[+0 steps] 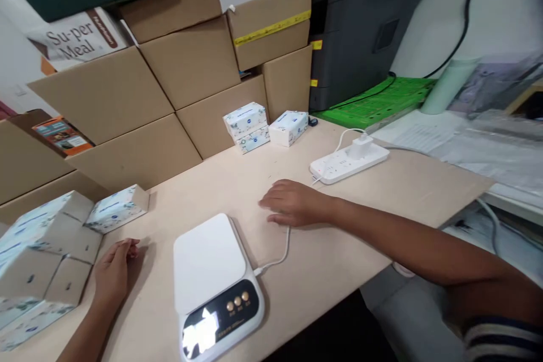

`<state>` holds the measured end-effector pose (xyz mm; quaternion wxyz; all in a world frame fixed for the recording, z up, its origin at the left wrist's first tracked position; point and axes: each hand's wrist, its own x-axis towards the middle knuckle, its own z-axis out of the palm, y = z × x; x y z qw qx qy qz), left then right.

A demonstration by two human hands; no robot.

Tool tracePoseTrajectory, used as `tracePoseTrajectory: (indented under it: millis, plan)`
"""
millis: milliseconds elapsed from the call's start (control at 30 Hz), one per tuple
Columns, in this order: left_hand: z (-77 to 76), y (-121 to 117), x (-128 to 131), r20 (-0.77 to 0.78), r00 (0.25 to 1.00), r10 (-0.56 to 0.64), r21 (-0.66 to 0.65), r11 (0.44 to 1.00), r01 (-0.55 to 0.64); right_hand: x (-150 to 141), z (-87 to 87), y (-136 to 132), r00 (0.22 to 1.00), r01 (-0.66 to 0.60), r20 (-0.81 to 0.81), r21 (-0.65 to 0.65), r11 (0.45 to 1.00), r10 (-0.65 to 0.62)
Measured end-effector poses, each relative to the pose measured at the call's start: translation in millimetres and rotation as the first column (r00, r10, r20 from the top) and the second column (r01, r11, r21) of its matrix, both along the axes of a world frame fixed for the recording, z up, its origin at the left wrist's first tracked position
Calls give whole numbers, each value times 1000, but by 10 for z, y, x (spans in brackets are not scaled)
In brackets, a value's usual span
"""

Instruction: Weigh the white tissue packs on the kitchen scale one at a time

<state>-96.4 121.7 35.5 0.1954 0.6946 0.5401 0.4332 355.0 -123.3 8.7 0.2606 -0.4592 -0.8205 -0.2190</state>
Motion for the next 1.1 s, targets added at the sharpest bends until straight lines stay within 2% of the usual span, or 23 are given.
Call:
tracePoseTrajectory:
  millis: [133,300,367,433,533,600,667,733,800,833,900,967,1033,1100]
  plan:
    - [82,-18,84,-78,997,16,-111,994,-25,22,49,-54,1000,-27,-15,61,998,28]
    - [226,-90,254,-299,954,11,-129,990,-51,-93,127,-68,998,-44,47,42,998,42]
    - [276,-66,404,-381,925,-1,-104,994,-42,-161,124,-45,996,-81,38,67,994,79]
    - [329,-10,670,-412,911,-13,-45,999,-6,-227,113,8,994,-105,21,92,990,104]
    - [435,83,1351,-408,908,-98,53,990,131,-313,97,114,994,-105,-5,104,989,106]
    - [537,100,1976,-434,864,-255,57,949,310,-361,90,162,992,-125,-23,114,986,128]
    - [665,57,2684,-507,737,-447,11,852,524,-407,88,170,977,-203,-29,145,968,209]
    - [794,-41,3418,-587,559,-585,-52,717,696,-451,93,147,946,-313,-21,188,931,322]
    - [883,-176,4120,-638,455,-621,-69,635,769,-487,110,120,911,-400,-12,216,891,412]
    - [900,-253,4444,-657,432,-619,-75,623,779,-499,123,114,899,-425,-12,219,878,438]
    - [867,-421,5010,-680,428,-596,-95,650,754,-504,153,122,887,-450,-16,200,871,462]
    - [767,-592,5443,-690,475,-546,-120,733,670,-487,185,151,883,-461,-6,168,871,469]
    - [658,-737,5733,-696,537,-476,-129,819,559,-459,211,190,880,-473,39,157,867,473]
    - [599,-820,5899,-706,571,-419,-129,869,478,-439,225,230,932,-362,76,208,909,354]
